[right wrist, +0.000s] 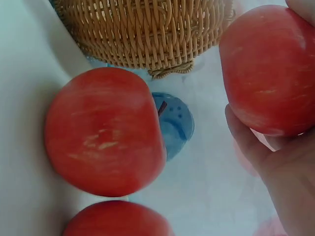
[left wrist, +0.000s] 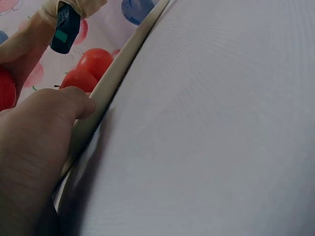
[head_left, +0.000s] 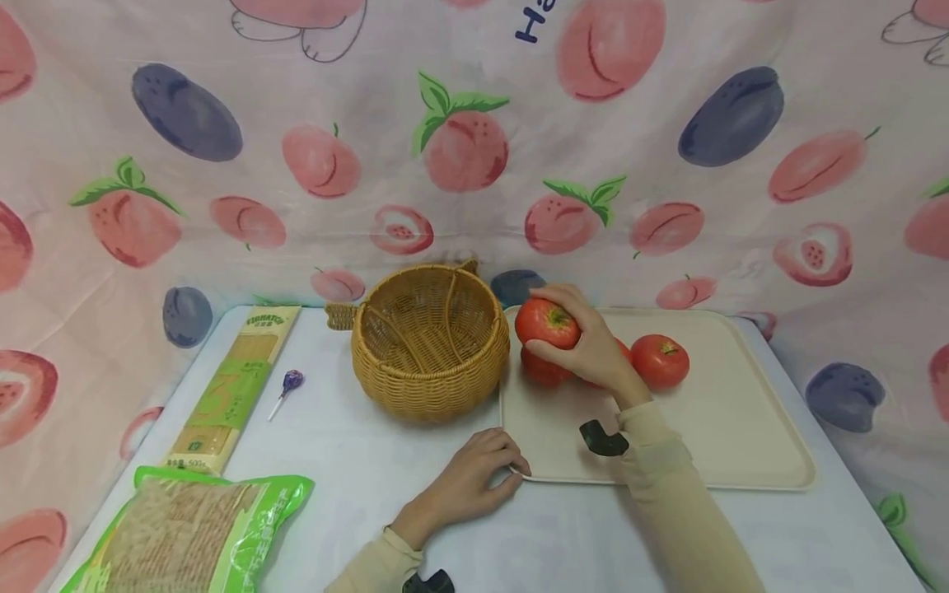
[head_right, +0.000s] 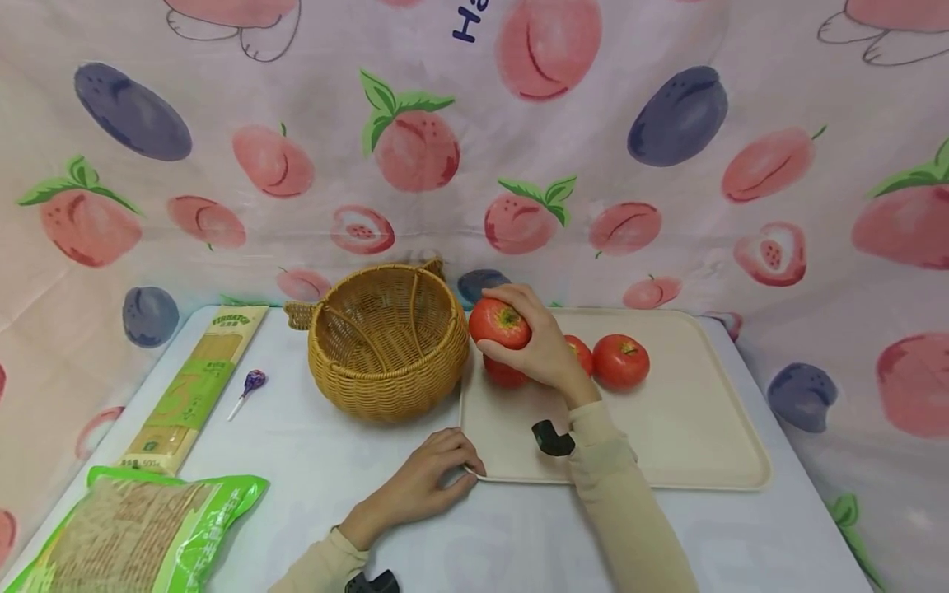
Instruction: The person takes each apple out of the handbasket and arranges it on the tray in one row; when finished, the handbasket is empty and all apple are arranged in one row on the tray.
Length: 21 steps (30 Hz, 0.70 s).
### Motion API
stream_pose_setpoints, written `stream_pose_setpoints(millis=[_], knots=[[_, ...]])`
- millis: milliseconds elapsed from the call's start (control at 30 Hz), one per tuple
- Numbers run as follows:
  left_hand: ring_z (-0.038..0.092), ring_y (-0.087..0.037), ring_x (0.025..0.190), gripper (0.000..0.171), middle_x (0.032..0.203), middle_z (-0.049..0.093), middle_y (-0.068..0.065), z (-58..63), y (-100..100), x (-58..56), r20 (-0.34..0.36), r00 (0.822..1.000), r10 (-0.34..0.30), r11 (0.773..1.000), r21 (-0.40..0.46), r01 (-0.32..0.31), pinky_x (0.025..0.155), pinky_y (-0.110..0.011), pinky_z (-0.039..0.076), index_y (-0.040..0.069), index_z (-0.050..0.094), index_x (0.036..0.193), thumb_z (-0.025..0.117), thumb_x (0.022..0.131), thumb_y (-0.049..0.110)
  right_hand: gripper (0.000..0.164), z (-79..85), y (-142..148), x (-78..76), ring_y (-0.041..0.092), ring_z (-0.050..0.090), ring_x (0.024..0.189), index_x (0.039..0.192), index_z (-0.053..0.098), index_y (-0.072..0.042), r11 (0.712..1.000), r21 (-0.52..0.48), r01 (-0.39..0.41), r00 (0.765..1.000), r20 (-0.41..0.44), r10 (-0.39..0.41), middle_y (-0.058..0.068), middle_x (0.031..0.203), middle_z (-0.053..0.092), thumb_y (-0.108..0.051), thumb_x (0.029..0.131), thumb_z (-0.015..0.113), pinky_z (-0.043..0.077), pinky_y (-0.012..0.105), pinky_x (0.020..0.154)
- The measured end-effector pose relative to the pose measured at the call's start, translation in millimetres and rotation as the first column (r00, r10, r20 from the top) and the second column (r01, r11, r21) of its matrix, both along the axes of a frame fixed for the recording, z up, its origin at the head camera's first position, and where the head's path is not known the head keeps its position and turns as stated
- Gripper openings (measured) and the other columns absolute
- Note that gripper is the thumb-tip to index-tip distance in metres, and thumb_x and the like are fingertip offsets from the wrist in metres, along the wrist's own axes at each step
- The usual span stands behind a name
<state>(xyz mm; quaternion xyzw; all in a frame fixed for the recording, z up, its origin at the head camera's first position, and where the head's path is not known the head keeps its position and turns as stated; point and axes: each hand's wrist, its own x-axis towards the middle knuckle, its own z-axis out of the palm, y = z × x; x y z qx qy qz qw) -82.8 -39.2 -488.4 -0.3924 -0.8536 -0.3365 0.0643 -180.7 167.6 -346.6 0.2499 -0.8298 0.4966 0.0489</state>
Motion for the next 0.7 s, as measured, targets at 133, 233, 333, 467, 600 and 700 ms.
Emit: stream_pose_setpoints(millis=[133, 233, 333, 467, 600, 700], knots=[[0.050, -0.001, 0.100, 0.011, 0.095, 0.056, 0.016, 0.0, 0, -0.5, 0.021, 1.000, -0.004, 1.000, 0.006, 0.004, 0.097, -0.027, 0.042, 0.027, 0.067, 0.096, 0.060, 0.091, 0.020, 0.063, -3.7, 7, 6.9, 0.018, 0.045, 0.119, 0.134, 0.049, -0.025, 0.998, 0.038, 0.043, 0.998, 0.039, -0.044, -0.001, 0.136, 0.044, -0.017, 0.078, 0.076, 0.047, 0.046, 0.094], [0.050, -0.001, 0.100, 0.011, 0.095, 0.056, 0.016, -0.3, -1, -0.2, 0.032, 0.999, -0.006, 1.000, 0.005, 0.006, 0.098, -0.027, 0.042, 0.027, 0.067, 0.096, 0.060, 0.091, 0.020, 0.062, -8.6, 13, 13.7, 0.019, 0.044, 0.120, 0.133, 0.049, -0.025, 0.996, 0.046, 0.080, 0.995, 0.061, -0.083, 0.000, 0.136, 0.044, -0.018, 0.078, 0.076, 0.047, 0.048, 0.094], [0.050, -0.002, 0.101, 0.011, 0.096, 0.056, 0.016, -0.5, -2, 0.8, 0.030, 1.000, -0.006, 1.000, -0.007, 0.006, 0.098, -0.027, 0.042, 0.027, 0.066, 0.097, 0.060, 0.091, 0.021, 0.063, -14.9, 18, 20.5, 0.019, 0.043, 0.121, 0.134, 0.049, -0.024, 0.993, 0.030, 0.113, 0.990, 0.084, -0.116, 0.000, 0.138, 0.043, -0.018, 0.078, 0.076, 0.046, 0.050, 0.095], [0.050, -0.002, 0.101, 0.010, 0.096, 0.056, 0.015, 1.4, -3, 1.5, 0.023, 1.000, -0.003, 1.000, -0.025, 0.004, 0.098, -0.027, 0.042, 0.027, 0.066, 0.097, 0.060, 0.091, 0.021, 0.064, -21.9, 25, 26.3, 0.019, 0.040, 0.124, 0.135, 0.048, -0.020, 0.992, -0.004, 0.124, 0.988, 0.096, -0.123, 0.002, 0.140, 0.042, -0.014, 0.078, 0.076, 0.044, 0.050, 0.096], [0.050, -0.003, 0.102, 0.010, 0.096, 0.057, 0.014, 3.9, -4, 0.5, 0.026, 1.000, 0.001, 1.000, -0.023, 0.000, 0.100, -0.029, 0.041, 0.026, 0.066, 0.097, 0.061, 0.091, 0.020, 0.064, -25.2, 30, 28.0, 0.013, 0.039, 0.125, 0.135, 0.048, -0.018, 0.992, -0.009, 0.129, 0.989, 0.073, -0.128, 0.002, 0.140, 0.042, -0.012, 0.078, 0.076, 0.043, 0.046, 0.097], [0.049, -0.003, 0.104, 0.010, 0.096, 0.057, 0.015, 4.5, -2, -0.4, 0.044, 0.999, -0.002, 1.000, -0.021, 0.003, 0.102, -0.028, 0.039, 0.026, 0.066, 0.098, 0.059, 0.091, 0.021, 0.064, -26.4, 36, 29.5, 0.005, 0.040, 0.121, 0.134, 0.049, -0.018, 0.989, 0.012, 0.149, 0.987, 0.055, -0.149, 0.002, 0.138, 0.044, -0.011, 0.077, 0.077, 0.043, 0.038, 0.096]])
